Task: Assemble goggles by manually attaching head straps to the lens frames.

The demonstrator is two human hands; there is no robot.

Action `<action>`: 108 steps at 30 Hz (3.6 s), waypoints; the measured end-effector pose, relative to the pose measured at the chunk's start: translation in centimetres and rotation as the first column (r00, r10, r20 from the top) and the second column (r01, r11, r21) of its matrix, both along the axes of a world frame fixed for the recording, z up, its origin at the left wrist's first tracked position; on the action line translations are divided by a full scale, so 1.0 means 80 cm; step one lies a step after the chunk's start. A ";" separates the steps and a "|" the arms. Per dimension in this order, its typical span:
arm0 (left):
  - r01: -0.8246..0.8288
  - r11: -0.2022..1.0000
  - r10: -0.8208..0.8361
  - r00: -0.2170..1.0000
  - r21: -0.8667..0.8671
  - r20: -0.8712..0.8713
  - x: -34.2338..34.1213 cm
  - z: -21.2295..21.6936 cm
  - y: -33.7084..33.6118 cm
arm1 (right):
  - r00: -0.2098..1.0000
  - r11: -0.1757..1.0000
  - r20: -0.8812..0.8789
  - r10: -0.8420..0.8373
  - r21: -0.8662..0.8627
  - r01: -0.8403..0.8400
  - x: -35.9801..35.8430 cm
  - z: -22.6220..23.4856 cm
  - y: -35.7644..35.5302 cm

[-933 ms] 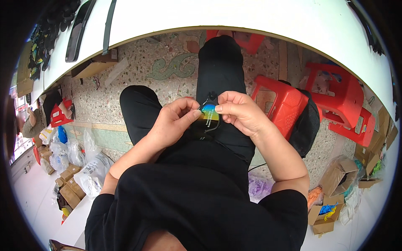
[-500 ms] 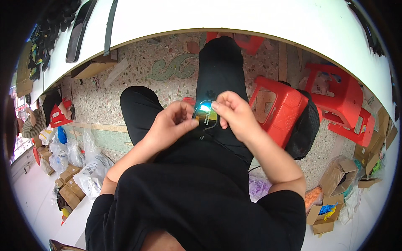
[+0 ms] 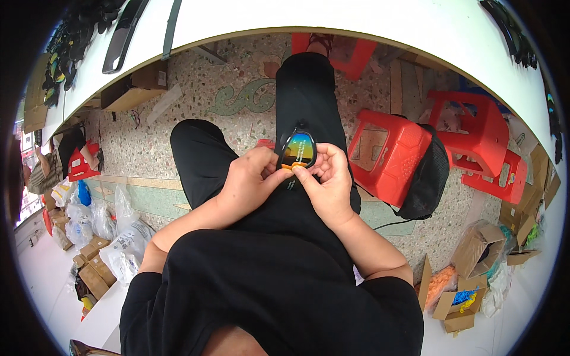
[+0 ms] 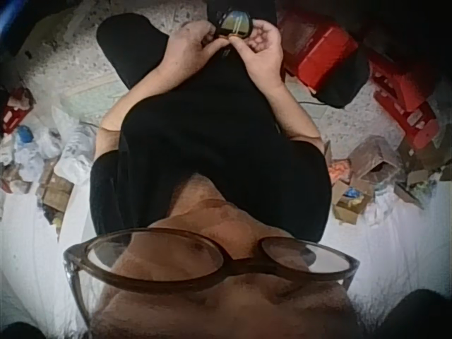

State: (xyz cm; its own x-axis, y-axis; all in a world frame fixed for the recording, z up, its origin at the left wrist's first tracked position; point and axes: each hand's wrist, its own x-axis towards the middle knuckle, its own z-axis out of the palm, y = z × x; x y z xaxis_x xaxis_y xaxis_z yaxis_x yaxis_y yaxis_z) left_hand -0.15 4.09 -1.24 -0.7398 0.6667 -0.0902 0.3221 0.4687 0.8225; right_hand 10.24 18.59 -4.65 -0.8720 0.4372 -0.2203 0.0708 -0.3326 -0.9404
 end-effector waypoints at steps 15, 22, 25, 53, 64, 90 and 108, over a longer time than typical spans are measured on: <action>0.184 0.978 -0.184 0.983 0.096 -0.004 -0.025 -0.036 0.008 | 0.597 -0.076 0.265 0.758 0.944 -0.323 -0.097 0.077 0.109; -0.161 0.944 0.202 0.972 0.289 -0.120 -0.031 -0.025 -0.008 | 0.776 0.089 0.235 0.585 0.933 -0.349 -0.071 0.068 0.114; -0.477 0.836 0.385 0.862 0.270 0.330 -0.026 -0.030 -0.018 | 0.979 0.288 0.116 0.168 0.944 -0.162 -0.037 0.058 0.076; 0.068 0.962 -0.017 0.982 0.265 -0.190 -0.024 0.014 0.036 | 0.925 0.971 0.294 0.239 -0.101 -0.219 -0.043 0.059 0.094; 0.040 0.984 -0.177 0.336 0.174 0.925 -0.079 0.022 0.058 | 0.713 0.667 0.151 0.685 -0.523 -0.530 -0.065 0.044 0.134; 0.129 0.992 -0.107 0.747 0.015 0.656 -0.070 0.024 0.055 | 0.872 0.905 0.247 0.423 -0.150 -0.397 -0.051 0.052 0.104; -0.304 0.927 0.133 0.815 0.221 0.564 0.010 0.003 0.008 | 0.985 0.887 0.133 0.107 0.436 -0.155 -0.010 0.041 0.034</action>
